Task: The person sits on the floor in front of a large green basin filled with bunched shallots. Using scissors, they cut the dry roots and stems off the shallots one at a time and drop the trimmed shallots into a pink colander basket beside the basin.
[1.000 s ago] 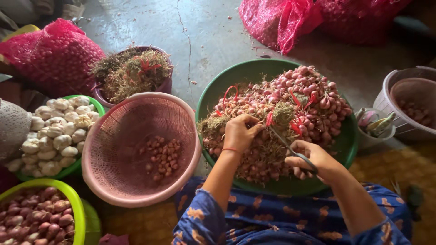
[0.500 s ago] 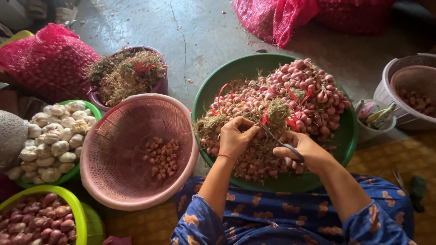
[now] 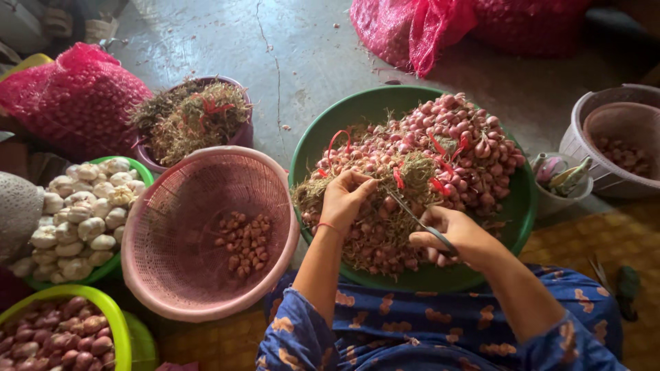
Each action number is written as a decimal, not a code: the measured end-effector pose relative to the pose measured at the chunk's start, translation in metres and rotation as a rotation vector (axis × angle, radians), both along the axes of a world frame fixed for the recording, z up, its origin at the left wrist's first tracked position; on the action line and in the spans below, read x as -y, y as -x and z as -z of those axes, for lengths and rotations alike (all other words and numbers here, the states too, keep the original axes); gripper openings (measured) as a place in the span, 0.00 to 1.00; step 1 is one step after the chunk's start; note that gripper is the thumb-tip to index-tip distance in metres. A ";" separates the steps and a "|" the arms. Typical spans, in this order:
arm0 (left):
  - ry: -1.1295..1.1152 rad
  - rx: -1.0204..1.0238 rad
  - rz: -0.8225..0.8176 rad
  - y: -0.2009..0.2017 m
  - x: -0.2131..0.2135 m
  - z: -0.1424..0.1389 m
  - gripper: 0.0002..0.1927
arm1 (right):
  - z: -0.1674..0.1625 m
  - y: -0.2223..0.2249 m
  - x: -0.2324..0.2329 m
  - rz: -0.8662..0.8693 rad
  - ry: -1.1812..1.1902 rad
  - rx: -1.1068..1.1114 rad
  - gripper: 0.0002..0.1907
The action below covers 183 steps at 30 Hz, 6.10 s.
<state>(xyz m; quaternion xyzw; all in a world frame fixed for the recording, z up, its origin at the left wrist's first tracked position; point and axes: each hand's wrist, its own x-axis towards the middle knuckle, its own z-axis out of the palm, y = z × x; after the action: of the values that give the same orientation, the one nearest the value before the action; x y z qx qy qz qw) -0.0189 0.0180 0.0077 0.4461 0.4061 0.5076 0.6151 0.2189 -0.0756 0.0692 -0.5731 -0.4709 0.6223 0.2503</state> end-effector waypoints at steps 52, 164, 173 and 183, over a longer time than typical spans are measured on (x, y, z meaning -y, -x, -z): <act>-0.240 -0.378 -0.207 -0.022 0.053 0.000 0.08 | 0.042 0.017 -0.003 0.115 0.041 -0.312 0.22; -0.775 -0.656 -0.282 -0.045 0.123 -0.020 0.22 | -0.018 -0.001 -0.067 0.207 -0.826 -0.003 0.32; -0.406 -0.805 -0.190 -0.006 0.083 0.001 0.07 | -0.012 -0.011 -0.058 0.009 -0.780 0.329 0.41; -0.590 -0.449 -0.155 0.009 0.047 -0.016 0.10 | 0.000 -0.005 0.005 0.024 -0.478 0.015 0.22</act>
<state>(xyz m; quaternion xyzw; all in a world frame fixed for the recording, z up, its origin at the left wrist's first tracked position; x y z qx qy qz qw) -0.0276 -0.0293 0.0235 0.6722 0.3998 0.5375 0.3154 0.2243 -0.0802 0.0693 -0.5077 -0.5997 0.4858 0.3829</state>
